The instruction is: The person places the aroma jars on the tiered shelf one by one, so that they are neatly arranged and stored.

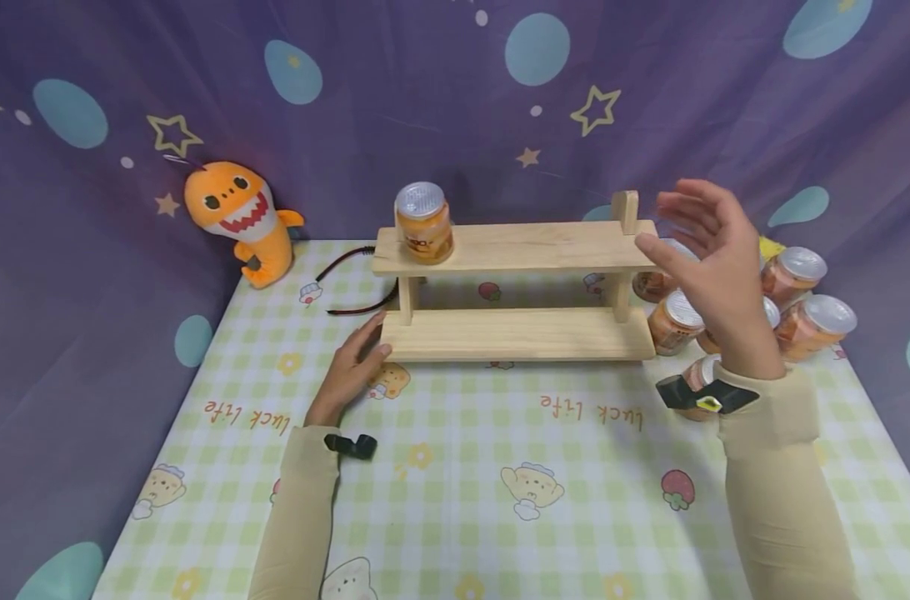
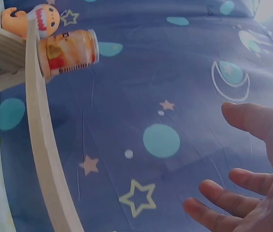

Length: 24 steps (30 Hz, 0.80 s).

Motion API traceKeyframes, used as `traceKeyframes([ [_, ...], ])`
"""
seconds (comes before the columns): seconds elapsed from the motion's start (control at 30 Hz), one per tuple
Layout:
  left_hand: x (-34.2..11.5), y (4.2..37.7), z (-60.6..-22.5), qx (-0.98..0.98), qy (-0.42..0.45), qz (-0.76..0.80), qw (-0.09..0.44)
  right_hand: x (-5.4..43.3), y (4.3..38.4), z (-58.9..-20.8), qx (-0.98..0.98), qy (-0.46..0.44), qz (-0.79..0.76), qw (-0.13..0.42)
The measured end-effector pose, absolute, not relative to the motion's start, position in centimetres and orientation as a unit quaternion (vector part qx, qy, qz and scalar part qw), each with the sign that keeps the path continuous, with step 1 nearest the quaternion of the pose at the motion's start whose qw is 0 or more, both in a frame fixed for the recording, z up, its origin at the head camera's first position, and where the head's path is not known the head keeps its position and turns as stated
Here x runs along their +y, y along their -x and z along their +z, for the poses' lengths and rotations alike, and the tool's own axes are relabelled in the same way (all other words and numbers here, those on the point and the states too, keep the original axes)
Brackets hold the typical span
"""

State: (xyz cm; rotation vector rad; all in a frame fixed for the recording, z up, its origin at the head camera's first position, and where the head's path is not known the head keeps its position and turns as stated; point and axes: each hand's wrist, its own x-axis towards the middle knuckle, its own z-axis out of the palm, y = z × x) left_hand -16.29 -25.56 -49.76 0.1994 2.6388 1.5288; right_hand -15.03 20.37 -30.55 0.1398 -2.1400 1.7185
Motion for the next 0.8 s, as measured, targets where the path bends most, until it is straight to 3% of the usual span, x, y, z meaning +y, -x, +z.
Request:
traceKeyframes([
  [0.8, -25.7, 16.2, -49.9, 0.859, -0.07, 0.505, 0.043, 25.5, 11.2, -35.0, -0.664, 0.052, 0.71, 0.231],
])
